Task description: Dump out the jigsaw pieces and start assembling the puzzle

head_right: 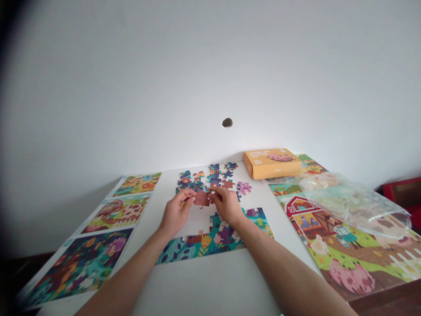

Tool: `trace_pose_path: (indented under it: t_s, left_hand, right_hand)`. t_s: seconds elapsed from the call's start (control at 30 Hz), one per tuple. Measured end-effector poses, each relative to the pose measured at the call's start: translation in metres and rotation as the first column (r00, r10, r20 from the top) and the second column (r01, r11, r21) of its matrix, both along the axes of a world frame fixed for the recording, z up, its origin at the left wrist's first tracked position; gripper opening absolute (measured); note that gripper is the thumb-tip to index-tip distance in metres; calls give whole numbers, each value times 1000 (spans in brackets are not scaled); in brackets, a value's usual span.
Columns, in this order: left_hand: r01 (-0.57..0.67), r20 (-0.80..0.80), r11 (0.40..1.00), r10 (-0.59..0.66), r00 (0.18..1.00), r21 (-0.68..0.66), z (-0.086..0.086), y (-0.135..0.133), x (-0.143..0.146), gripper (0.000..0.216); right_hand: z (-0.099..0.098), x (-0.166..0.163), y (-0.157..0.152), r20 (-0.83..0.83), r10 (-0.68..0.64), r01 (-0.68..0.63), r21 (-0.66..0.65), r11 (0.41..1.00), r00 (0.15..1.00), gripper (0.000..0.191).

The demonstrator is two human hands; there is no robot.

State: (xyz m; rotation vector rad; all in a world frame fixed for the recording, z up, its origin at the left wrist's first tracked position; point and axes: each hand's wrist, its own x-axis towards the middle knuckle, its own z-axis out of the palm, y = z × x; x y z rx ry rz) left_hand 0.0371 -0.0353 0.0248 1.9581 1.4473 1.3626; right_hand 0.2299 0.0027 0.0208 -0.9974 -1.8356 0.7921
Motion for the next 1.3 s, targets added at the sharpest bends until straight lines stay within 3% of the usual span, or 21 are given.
trace_pose_path:
  t_s: [0.2,0.4,0.7,1.03,1.3]
  left_hand:
    - [-41,21,999,41,999,13,0,2,0,16]
    - [-21,48,999,22,999,-31,0,-1,2,24]
    - [16,2,998,-16,1000,-58,1,-2,1,33]
    - [-61,72,998,61,996,1,0,0,-1,31]
    - [-97,152,995,100,983,-26,-2,2,-1,28]
  right_hand:
    - [6,-1,-3,-4,17,-17,-45,999,1000,18]
    - [9,1,-4,-27,-78,77,-46,996,997,10]
    - [11,2,-6,51,-96,96,-5,995,994,30]
    - [10,-1,-7,45,20,-18,-59,998,999,20]
    - [8,-1,-8,69,42,-37,-82,996,997,27]
